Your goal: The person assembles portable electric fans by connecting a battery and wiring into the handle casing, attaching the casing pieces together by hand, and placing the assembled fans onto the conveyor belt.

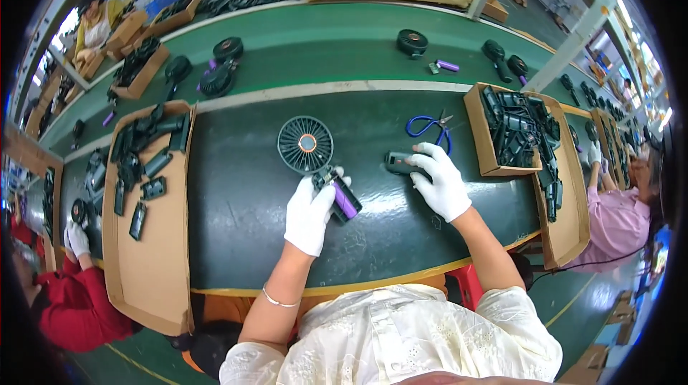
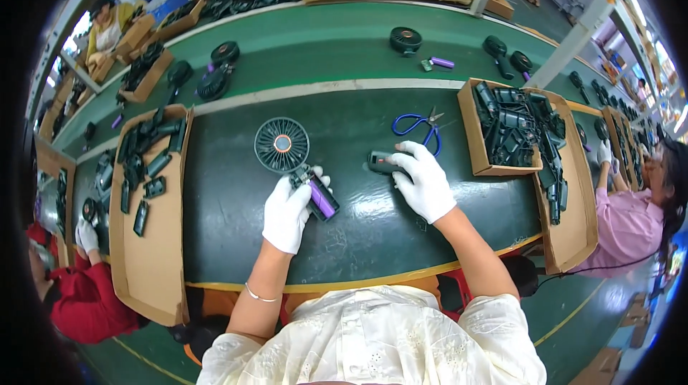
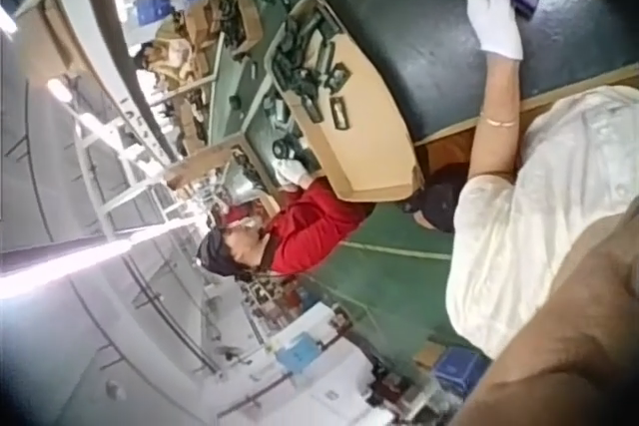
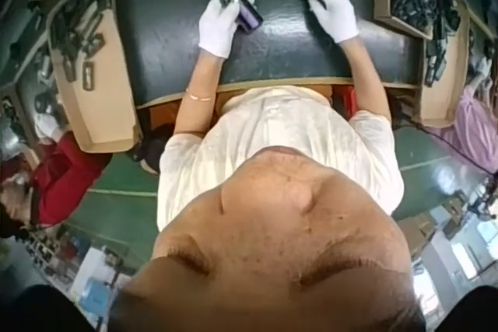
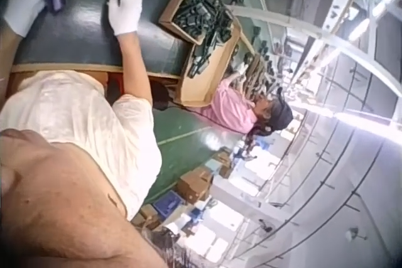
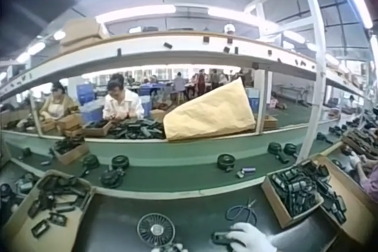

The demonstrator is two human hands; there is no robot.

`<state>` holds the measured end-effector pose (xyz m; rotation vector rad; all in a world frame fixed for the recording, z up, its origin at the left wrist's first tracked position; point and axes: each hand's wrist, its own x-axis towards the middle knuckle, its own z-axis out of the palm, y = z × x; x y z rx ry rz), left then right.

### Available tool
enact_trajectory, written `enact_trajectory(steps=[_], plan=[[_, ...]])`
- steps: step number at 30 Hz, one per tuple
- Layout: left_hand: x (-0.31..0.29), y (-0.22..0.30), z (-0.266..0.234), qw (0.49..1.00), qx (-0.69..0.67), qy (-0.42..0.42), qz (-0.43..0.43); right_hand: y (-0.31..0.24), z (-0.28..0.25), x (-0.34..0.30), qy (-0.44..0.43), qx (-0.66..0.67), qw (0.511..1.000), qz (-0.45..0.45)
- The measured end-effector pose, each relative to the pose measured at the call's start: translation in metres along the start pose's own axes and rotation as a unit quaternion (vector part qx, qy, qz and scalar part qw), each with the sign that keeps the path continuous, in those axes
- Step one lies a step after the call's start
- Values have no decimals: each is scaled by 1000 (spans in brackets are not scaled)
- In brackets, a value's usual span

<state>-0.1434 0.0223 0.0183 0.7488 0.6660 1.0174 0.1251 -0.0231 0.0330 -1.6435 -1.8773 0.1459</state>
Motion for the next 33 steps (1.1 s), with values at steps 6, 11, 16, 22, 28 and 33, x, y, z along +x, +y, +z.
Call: enact_trajectory(steps=[6, 11, 16, 22, 28, 33], plan=[[-2, 2, -6, 999, 25, 19, 23, -7, -2, 10, -62, -123, 990, -17], [-4, -1, -11, 993, 100, 32, 55, -49, 10, 12, -54, -25, 998, -26], [-8, 10, -11, 931, 349, 42, 97, -106, 44, 16, -44, 56, 995, -68], [-3, 0, -20, 969, 235, 27, 76, -106, 59, 16, -55, 55, 996, -37], [-8, 7, -17, 989, 135, -37, 54, -115, 67, 9, -19, 13, 998, -62], [1, 4, -14, 997, 62, -14, 36, -111, 70, -4, -1, 30, 992, -120]])
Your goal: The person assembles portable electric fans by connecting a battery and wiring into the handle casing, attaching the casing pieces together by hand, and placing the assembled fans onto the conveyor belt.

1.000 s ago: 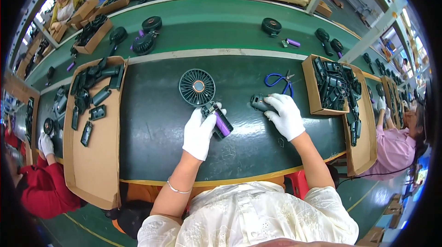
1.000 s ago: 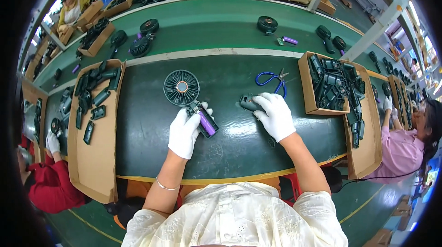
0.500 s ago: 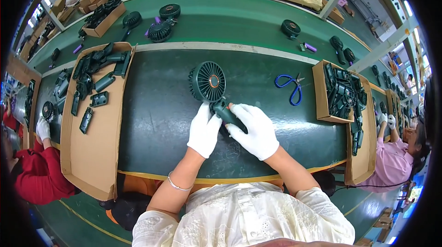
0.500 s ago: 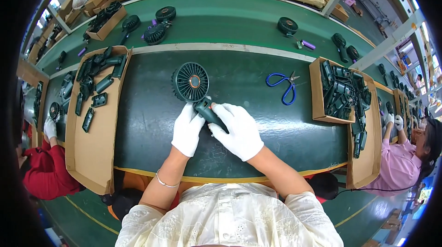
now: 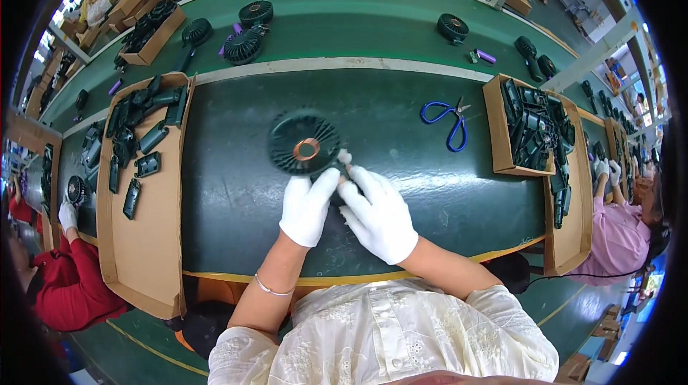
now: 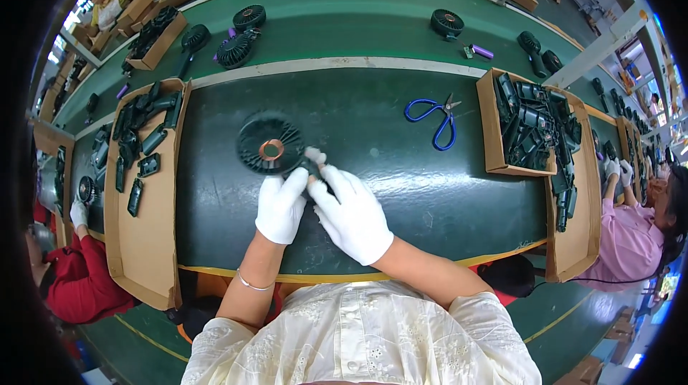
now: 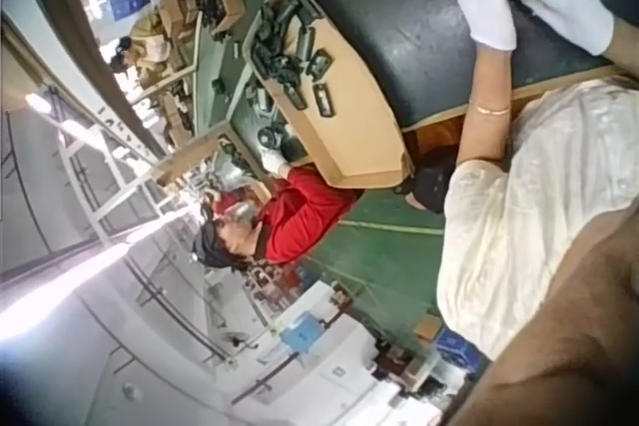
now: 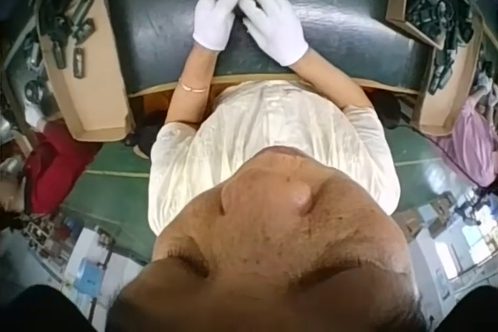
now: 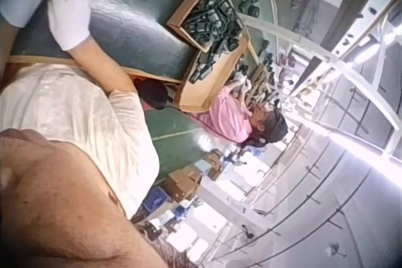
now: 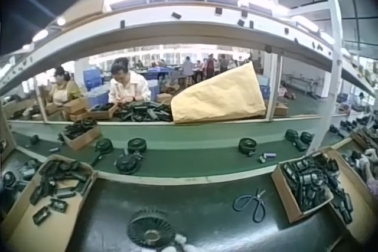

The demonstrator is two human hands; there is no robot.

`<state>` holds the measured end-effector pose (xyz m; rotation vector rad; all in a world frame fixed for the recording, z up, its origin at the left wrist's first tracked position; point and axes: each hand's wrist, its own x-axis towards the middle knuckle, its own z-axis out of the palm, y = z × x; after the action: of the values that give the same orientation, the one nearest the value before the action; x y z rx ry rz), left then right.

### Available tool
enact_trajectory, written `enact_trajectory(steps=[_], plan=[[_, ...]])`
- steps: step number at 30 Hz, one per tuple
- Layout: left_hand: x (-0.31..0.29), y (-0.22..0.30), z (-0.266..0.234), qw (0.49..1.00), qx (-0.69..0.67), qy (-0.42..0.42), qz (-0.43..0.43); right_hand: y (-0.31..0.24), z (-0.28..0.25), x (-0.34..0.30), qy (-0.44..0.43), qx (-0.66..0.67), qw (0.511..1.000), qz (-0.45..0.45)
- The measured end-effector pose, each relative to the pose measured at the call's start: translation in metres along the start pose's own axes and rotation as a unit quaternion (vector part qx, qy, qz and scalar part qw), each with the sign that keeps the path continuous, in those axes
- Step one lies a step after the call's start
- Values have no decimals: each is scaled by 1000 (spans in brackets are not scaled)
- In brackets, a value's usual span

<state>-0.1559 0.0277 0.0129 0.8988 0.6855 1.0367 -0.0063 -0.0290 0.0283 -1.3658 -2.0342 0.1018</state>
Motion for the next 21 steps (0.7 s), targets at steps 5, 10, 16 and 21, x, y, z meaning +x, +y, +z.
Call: enact_trajectory(steps=[5, 10, 16, 21], plan=[[2, -3, -9, 998, -30, -36, 38, 24, 1, -1, 18, 228, 971, 66], [2, 3, -2, 998, -44, -49, 15, 36, -6, 3, -133, 504, 810, 268], [1, -14, -23, 991, 100, -85, -21, 20, -18, 7, -266, 321, 863, 285], [-1, -5, -11, 993, -20, -100, -65, 33, -18, 6, -325, 508, 731, 320]])
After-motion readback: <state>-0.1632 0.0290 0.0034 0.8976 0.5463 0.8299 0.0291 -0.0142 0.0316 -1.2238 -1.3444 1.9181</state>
